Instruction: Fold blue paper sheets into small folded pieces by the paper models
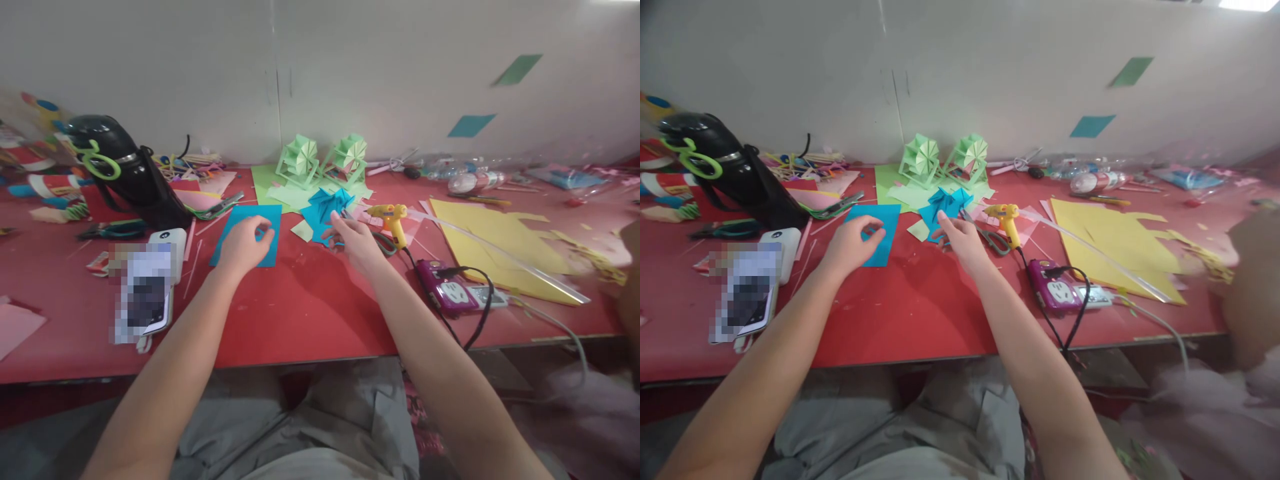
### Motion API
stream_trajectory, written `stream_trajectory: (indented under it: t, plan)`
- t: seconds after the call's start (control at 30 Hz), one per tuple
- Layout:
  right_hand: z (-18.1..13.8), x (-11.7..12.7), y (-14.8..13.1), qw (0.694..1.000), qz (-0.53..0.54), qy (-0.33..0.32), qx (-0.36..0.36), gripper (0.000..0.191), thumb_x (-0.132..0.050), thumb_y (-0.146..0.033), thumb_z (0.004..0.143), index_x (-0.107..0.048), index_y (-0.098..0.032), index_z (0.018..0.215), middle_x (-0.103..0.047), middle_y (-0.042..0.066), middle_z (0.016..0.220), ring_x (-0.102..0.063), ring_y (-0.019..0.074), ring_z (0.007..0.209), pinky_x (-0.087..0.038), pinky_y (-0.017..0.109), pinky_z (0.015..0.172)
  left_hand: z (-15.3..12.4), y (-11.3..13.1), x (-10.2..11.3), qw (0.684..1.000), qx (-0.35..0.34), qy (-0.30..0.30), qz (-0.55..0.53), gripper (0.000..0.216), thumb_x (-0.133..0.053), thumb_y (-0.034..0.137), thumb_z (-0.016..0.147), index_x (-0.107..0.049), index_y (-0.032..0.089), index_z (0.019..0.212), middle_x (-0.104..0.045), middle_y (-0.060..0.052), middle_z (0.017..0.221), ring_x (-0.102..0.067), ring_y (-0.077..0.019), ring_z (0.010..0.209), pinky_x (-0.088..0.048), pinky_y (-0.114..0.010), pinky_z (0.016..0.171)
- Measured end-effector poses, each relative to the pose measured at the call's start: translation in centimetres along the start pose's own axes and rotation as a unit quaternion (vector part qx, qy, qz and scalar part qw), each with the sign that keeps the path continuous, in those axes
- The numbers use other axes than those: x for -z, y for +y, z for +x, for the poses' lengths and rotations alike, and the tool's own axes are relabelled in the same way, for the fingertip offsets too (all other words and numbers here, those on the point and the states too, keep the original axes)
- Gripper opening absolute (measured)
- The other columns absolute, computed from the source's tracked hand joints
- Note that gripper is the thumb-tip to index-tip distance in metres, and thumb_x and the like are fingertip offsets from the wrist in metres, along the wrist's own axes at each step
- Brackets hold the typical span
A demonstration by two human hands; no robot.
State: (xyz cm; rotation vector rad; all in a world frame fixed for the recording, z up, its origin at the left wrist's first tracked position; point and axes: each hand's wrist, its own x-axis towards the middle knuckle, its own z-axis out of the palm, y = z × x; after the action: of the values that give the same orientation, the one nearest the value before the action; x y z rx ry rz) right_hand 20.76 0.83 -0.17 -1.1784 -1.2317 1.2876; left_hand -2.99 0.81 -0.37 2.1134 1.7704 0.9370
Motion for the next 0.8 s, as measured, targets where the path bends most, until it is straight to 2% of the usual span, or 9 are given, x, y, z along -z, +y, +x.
stream_trajectory:
  t: [0.1,0.17,0.27,0.47,0.57,0.63,0.7,0.77,0.8]
  plan:
    - [-0.1,-0.1,0.0,0.997,-0.014,-0.065,-0.036,0.058,-0.063,-0.072,0.078,-0.070,-0.014,0.085,-0.070,0.009,0.073,-0.057,0.0112,0.053,-0.042,0.024,0.048,-0.1,-0.8,0.0,0.992,0.032,-0.042,0.113,0.058,-0.061,0.054,0.083,-0.059,0.014,0.126,-0.056,-0.023,0.139,-0.053,-0.0392,0.129,-0.044,-0.048,0.102]
    - [-0.2,-0.4,0.2,0.994,-0.050,-0.097,-0.018,0.058,-0.066,-0.071,0.077,-0.071,-0.013,0.082,-0.069,0.008,0.069,-0.057,0.0107,0.052,-0.043,0.024,0.049,-0.2,-1.0,-0.3,0.981,0.055,-0.098,0.156,0.071,-0.062,0.061,0.081,-0.054,0.013,0.132,-0.051,-0.026,0.145,-0.048,-0.0422,0.134,-0.042,-0.050,0.104]
    - [-0.2,-0.7,0.6,0.989,-0.088,-0.114,0.019,0.054,-0.067,-0.068,0.077,-0.072,-0.014,0.080,-0.069,0.006,0.066,-0.057,0.0109,0.053,-0.043,0.025,0.052,-0.4,-0.7,-0.4,0.974,0.058,-0.133,0.176,0.066,-0.057,0.060,0.085,-0.053,0.015,0.133,-0.058,-0.026,0.136,-0.055,-0.0421,0.126,-0.047,-0.049,0.096]
    - [0.0,-0.6,1.1,0.985,-0.116,-0.117,0.044,0.043,-0.066,-0.058,0.080,-0.069,-0.016,0.076,-0.068,0.004,0.064,-0.058,0.0123,0.055,-0.044,0.026,0.055,-0.5,0.9,0.4,0.963,0.107,-0.128,0.212,0.055,-0.054,0.047,0.090,-0.051,0.022,0.139,-0.063,-0.022,0.132,-0.062,-0.0437,0.115,-0.050,-0.051,0.084]
    - [0.0,-0.8,1.4,0.986,-0.117,-0.118,0.033,0.041,-0.068,-0.056,0.080,-0.069,-0.016,0.075,-0.070,0.005,0.068,-0.061,0.0139,0.058,-0.047,0.027,0.057,-0.4,1.5,0.9,0.966,0.127,-0.085,0.209,0.039,-0.050,0.040,0.092,-0.062,0.025,0.126,-0.070,-0.019,0.116,-0.065,-0.0424,0.107,-0.050,-0.051,0.082]
    - [-0.1,-1.1,1.4,0.988,-0.095,-0.118,0.015,0.040,-0.070,-0.057,0.079,-0.070,-0.017,0.082,-0.072,0.007,0.078,-0.065,0.0154,0.065,-0.052,0.028,0.062,-0.5,1.8,1.0,0.977,0.127,-0.030,0.168,0.033,-0.047,0.039,0.094,-0.068,0.024,0.114,-0.072,-0.017,0.106,-0.066,-0.0402,0.102,-0.049,-0.049,0.082]
    - [-0.4,-1.3,1.3,0.993,-0.039,-0.112,-0.002,0.043,-0.071,-0.058,0.078,-0.070,-0.019,0.097,-0.074,0.007,0.094,-0.069,0.0171,0.078,-0.057,0.031,0.073,-0.8,2.3,1.1,0.995,0.071,-0.006,0.064,0.034,-0.049,0.042,0.094,-0.069,0.022,0.113,-0.073,-0.015,0.103,-0.067,-0.0364,0.101,-0.049,-0.046,0.085]
    - [-0.8,-1.5,1.0,0.993,0.051,-0.106,-0.007,0.049,-0.071,-0.059,0.078,-0.067,-0.023,0.112,-0.072,0.006,0.114,-0.070,0.0200,0.096,-0.058,0.034,0.084,-1.2,2.8,0.9,0.993,-0.040,-0.067,-0.091,0.039,-0.053,0.048,0.093,-0.069,0.021,0.116,-0.073,-0.012,0.111,-0.066,-0.0322,0.106,-0.049,-0.041,0.090]
    - [-0.9,-1.5,0.9,0.991,0.079,-0.112,-0.008,0.050,-0.072,-0.059,0.077,-0.068,-0.023,0.111,-0.072,0.007,0.116,-0.070,0.0216,0.099,-0.058,0.036,0.086,-1.4,3.1,0.7,0.973,-0.098,-0.127,-0.167,0.041,-0.055,0.050,0.092,-0.069,0.022,0.117,-0.071,-0.011,0.119,-0.065,-0.0306,0.111,-0.049,-0.039,0.095]
